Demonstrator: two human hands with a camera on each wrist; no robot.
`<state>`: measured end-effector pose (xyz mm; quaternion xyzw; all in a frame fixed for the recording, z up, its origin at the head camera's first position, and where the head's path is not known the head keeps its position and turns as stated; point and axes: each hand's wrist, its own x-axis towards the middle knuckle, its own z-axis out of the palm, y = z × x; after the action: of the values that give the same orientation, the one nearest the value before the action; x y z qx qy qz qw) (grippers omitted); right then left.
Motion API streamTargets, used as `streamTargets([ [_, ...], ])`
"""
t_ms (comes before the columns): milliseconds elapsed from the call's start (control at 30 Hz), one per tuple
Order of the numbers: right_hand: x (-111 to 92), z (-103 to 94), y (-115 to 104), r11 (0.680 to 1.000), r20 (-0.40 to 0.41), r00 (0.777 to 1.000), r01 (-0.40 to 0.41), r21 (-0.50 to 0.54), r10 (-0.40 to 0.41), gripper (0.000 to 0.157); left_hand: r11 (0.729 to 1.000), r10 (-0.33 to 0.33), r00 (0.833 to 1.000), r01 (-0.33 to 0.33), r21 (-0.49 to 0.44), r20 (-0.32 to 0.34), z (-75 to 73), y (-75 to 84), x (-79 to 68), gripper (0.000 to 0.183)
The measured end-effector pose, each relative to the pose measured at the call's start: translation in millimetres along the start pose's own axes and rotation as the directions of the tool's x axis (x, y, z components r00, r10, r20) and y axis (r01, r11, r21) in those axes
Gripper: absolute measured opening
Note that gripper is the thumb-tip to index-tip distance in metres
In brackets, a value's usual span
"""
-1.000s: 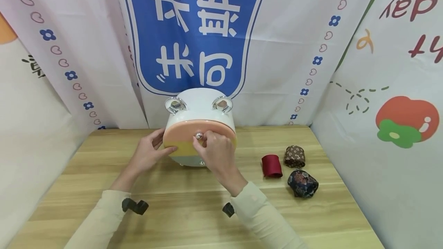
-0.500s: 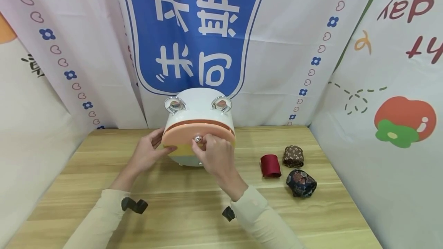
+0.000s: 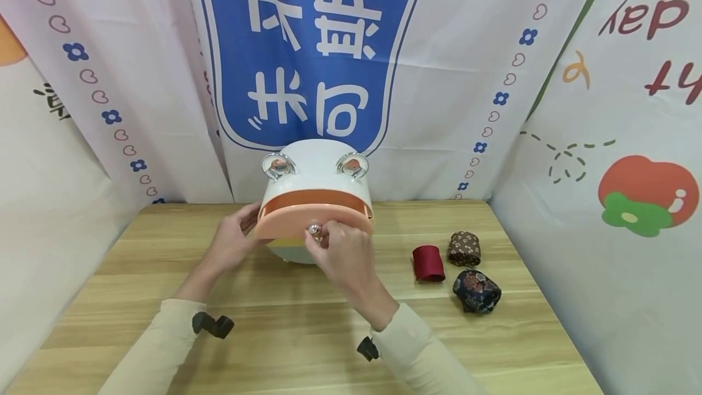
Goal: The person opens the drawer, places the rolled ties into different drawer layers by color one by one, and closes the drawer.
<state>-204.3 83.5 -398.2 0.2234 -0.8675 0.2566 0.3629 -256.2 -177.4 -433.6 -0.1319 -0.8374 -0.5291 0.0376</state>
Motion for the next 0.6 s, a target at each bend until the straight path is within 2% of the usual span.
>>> streamTargets([
  [600, -11.2, -10.3, -3.8, 0.999, -0.019, 0.999, 0.03, 0.044, -0.029, 0.027, 1.0, -0.023, 1.0, 0.023, 0.0, 0.005, 0.2, 0.4, 0.2, 0.084],
])
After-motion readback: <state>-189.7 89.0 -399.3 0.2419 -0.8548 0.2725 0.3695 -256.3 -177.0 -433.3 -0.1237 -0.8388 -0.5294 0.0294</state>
